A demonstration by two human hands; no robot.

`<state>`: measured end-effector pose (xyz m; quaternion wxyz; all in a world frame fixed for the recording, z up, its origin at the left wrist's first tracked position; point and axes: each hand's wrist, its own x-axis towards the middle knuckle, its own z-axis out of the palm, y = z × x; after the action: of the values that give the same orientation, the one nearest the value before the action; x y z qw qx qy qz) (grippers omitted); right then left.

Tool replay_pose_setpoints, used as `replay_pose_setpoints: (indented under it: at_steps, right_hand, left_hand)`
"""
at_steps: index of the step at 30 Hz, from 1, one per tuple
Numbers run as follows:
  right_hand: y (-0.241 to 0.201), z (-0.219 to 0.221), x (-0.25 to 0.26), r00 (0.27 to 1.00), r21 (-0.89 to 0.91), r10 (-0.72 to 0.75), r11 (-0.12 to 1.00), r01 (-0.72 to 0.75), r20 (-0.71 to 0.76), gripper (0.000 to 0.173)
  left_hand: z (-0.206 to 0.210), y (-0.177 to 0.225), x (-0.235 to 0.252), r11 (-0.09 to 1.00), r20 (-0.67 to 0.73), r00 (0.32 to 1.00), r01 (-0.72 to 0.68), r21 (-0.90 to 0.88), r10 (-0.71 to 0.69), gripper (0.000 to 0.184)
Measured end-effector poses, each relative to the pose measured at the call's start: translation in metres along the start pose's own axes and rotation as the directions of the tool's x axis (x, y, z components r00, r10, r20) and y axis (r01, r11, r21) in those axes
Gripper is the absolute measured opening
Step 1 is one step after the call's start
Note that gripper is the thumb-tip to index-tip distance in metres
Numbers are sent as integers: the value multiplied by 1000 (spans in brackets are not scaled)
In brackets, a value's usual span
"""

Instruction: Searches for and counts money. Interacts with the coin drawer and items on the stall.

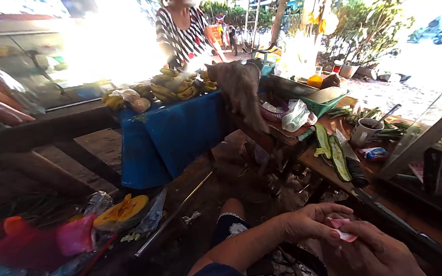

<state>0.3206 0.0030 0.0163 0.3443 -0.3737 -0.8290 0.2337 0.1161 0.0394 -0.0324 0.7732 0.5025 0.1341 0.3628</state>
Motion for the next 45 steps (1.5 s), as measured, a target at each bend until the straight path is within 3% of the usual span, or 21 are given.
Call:
replay_pose_setpoints:
  at_steps: [3,8,13,15,19,23,28,32,36,45]
  right_hand:
    - [1,0,0,998,33,19,999,-17,-55,18]
    - [4,1,0,996,94,18,996,-11,-82,19]
    - [6,4,0,997,118,24,993,-15,-72,17]
    - [6,4,1,997,107,22,994,-14,-81,17]
    - [11,7,0,993,65,-5,998,12,-115,18]
    - [11,7,1,991,66,7,998,2,-137,17]
    - [11,7,2,988,95,23,995,-9,-150,16]
    - [11,8,1,991,94,41,995,-29,-124,15]
    - [11,9,1,988,113,36,993,-19,-148,16]
    - [11,10,0,989,136,45,990,-25,-141,15]
  left_hand:
    - [-2,-2,-3,997,-17,997,-81,-21,80,48]
    - [-6,-5,-3,986,22,986,-167,-19,167,53]
    - [0,-4,-3,965,-97,974,-183,189,204,31]
    - [3,-3,-3,951,-137,964,-187,246,226,32]
    - [6,-3,-2,931,-232,925,-232,280,300,57]
    - [6,-5,-1,910,-266,895,-273,312,359,42]
    - [3,-6,-2,921,-144,938,-264,285,314,49]
    - [4,-7,-3,919,-142,945,-239,314,294,48]
    - [4,-7,-2,937,-161,943,-249,244,292,58]
    - [1,-16,-2,925,-231,903,-319,205,362,44]
